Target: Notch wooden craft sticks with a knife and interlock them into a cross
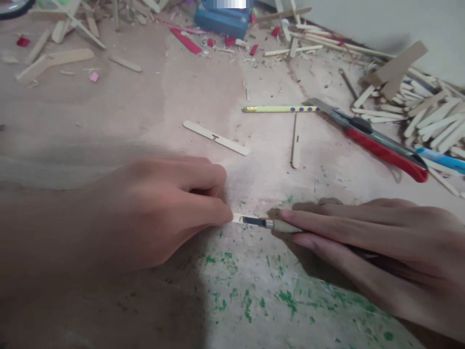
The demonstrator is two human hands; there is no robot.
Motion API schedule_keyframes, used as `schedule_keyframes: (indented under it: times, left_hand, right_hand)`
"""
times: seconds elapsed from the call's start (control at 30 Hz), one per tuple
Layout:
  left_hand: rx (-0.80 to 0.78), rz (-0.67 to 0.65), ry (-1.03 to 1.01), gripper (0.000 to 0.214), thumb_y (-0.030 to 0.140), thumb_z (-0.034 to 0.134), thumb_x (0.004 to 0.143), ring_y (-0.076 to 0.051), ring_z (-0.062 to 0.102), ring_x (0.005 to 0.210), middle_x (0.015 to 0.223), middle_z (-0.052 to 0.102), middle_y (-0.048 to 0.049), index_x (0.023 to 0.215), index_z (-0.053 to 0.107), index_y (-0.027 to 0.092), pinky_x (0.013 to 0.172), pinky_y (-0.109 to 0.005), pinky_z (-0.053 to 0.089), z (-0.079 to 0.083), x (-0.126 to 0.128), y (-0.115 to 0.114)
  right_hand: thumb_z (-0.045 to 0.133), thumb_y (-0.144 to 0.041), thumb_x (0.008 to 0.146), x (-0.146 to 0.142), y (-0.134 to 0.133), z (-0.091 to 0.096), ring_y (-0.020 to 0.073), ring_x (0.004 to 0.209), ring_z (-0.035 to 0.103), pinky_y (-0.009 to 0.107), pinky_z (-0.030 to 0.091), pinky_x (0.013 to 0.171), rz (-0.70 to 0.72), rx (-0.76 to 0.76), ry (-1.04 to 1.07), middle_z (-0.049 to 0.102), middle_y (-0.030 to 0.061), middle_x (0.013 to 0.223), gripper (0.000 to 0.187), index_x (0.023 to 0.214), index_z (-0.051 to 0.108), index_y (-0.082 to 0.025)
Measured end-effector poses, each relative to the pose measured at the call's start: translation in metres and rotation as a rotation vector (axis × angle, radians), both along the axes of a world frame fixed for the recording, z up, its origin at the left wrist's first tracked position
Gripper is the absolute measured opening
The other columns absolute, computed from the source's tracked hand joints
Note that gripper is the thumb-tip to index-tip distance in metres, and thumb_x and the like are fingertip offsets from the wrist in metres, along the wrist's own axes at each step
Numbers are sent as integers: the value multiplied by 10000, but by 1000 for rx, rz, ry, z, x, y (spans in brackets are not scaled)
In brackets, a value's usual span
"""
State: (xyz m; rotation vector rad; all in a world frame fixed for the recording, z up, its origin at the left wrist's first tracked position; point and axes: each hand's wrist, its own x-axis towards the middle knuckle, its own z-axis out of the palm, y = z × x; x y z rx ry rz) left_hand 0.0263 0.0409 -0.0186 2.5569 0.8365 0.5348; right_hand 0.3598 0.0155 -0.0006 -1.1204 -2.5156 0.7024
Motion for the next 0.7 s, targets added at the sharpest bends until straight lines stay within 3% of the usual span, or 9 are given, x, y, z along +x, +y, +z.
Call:
schedule_keyframes:
  times: [0.3,0.53,0.7]
  left_hand:
    - [-11,-13,-11,452,76,467,1175,-83,592,738,883,681,63,875,770,225,786,-197,488,2,3,4]
    - [13,-61,-24,437,74,491,1164,-70,642,777,882,695,62,918,815,235,738,-181,487,0,-1,8]
    - [48,-48,-30,374,141,517,1177,-60,679,840,976,747,89,986,822,246,788,-182,529,-2,-2,7]
  right_hand:
    - [578,-268,1185,-3,-1,-4,222,895,880,362,634,568,7,7,-8,904,-56,1113,438,1550,683,-486]
    - [590,-270,1191,-7,-7,-8,186,758,833,352,613,574,59,128,-23,897,-7,1098,348,1525,678,-320]
    - [662,-260,1164,0,-3,2,162,797,866,281,651,633,-67,184,-28,918,-42,1115,290,1407,776,-370]
